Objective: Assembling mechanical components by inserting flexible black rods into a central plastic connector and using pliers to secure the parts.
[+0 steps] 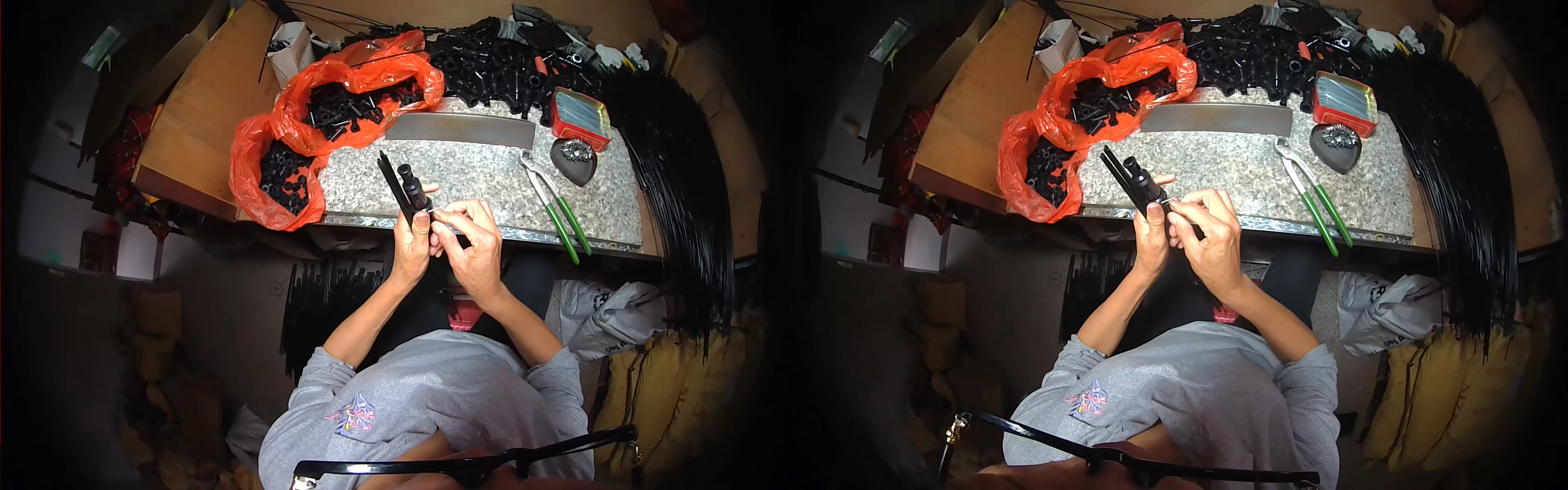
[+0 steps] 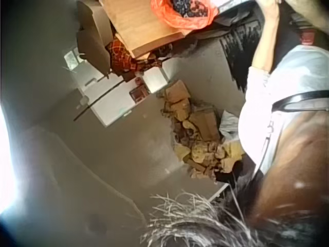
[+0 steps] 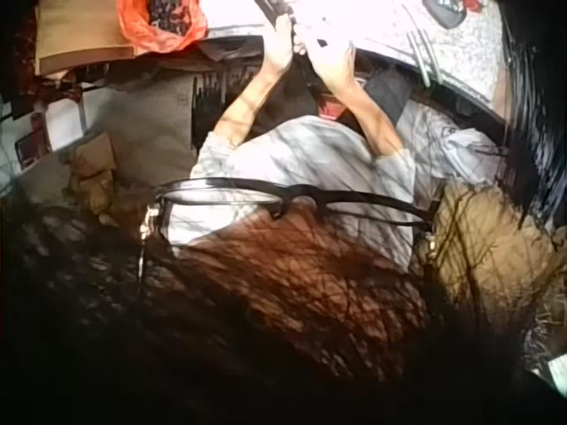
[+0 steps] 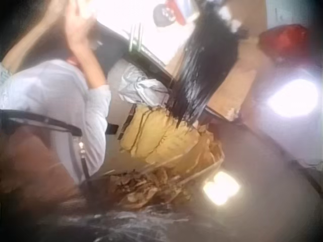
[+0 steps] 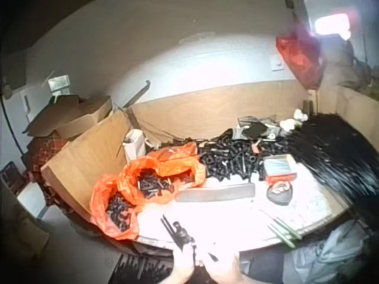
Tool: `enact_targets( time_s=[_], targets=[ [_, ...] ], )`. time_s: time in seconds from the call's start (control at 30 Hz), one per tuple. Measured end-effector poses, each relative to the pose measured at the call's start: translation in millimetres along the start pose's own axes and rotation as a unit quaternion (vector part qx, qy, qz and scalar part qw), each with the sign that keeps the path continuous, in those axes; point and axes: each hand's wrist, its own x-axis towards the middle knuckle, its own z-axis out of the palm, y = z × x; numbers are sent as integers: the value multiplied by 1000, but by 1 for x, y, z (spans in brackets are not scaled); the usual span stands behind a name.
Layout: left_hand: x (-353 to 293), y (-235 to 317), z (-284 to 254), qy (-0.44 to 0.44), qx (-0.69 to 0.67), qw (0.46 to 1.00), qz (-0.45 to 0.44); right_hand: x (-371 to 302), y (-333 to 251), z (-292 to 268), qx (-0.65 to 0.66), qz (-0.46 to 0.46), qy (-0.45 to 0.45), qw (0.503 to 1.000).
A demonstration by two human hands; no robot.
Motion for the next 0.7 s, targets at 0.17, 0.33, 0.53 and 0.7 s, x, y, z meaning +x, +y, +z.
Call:
enact_targets(
  time_s=[0.17, 0.33, 0.53, 0.7],
  targets=[
    [-6, -5, 1, -26, -160, 982, -97, 12, -8, -26, 26, -17, -13, 999],
    [-6, -6, 7, -20, -137, 985, -105, 23, -12, -25, 18, -15, -50, 998],
    [-8, -9, 4, -29, -117, 988, -94, 14, -16, -19, 121, 113, -56, 985],
    [-7, -6, 7, 3, -146, 983, -116, 9, -8, -21, 282, 174, -47, 942]
  ],
)
